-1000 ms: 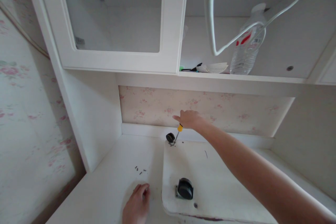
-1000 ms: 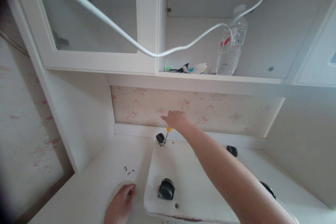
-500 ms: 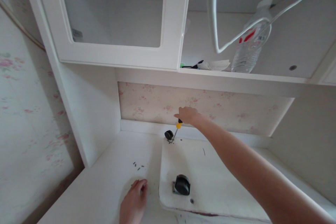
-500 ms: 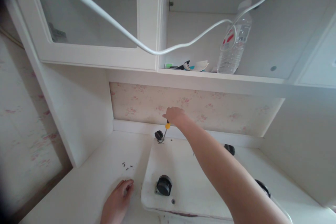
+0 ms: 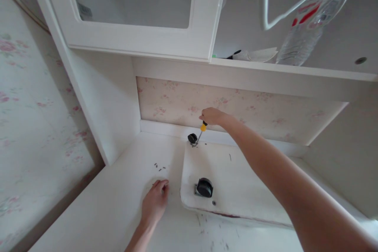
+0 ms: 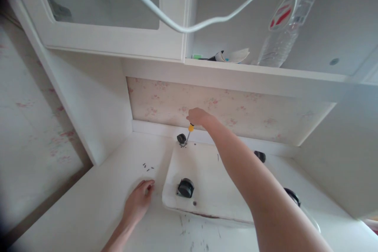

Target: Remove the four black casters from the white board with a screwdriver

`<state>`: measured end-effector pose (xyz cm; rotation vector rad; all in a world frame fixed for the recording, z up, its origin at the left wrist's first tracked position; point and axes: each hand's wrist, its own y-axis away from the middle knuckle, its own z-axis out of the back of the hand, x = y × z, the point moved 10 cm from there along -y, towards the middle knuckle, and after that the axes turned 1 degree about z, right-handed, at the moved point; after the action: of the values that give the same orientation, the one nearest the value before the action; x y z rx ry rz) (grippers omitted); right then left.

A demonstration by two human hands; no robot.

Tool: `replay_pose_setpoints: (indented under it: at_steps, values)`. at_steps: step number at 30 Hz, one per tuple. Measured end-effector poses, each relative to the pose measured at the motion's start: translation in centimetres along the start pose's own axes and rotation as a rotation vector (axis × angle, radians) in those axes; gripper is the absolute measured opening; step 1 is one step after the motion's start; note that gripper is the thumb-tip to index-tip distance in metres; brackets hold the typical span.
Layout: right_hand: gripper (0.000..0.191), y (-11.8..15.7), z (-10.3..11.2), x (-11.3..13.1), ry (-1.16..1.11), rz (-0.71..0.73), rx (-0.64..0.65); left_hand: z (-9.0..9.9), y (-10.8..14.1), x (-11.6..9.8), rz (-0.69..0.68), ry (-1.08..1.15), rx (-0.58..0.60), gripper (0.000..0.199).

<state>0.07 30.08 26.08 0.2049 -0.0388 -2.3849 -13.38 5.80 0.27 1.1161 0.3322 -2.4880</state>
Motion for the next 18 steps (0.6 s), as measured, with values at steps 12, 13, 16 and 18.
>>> replay_pose_setpoints:
  at_steps: [12, 13, 16, 18]
  values:
    - [0.034, 0.2, -1.3, -0.1, -0.087, -0.013, -0.029, -5.0, 3.6, -4.0, 0.162, 0.699, 0.544, 0.06]
    - [0.038, 0.1, -1.3, -0.2, -0.092, -0.026, -0.038, -5.2, 3.8, -4.1, 0.184, 0.719, 0.557, 0.061]
    - [0.051, -0.2, -1.3, -1.0, -0.108, -0.104, -0.068, -5.0, 3.7, -4.4, 0.208, 0.796, 0.548, 0.06]
    - [0.058, -0.3, -1.2, -1.6, -0.115, -0.157, -0.084, -4.8, 3.7, -4.9, 0.176, 0.841, 0.551, 0.056]
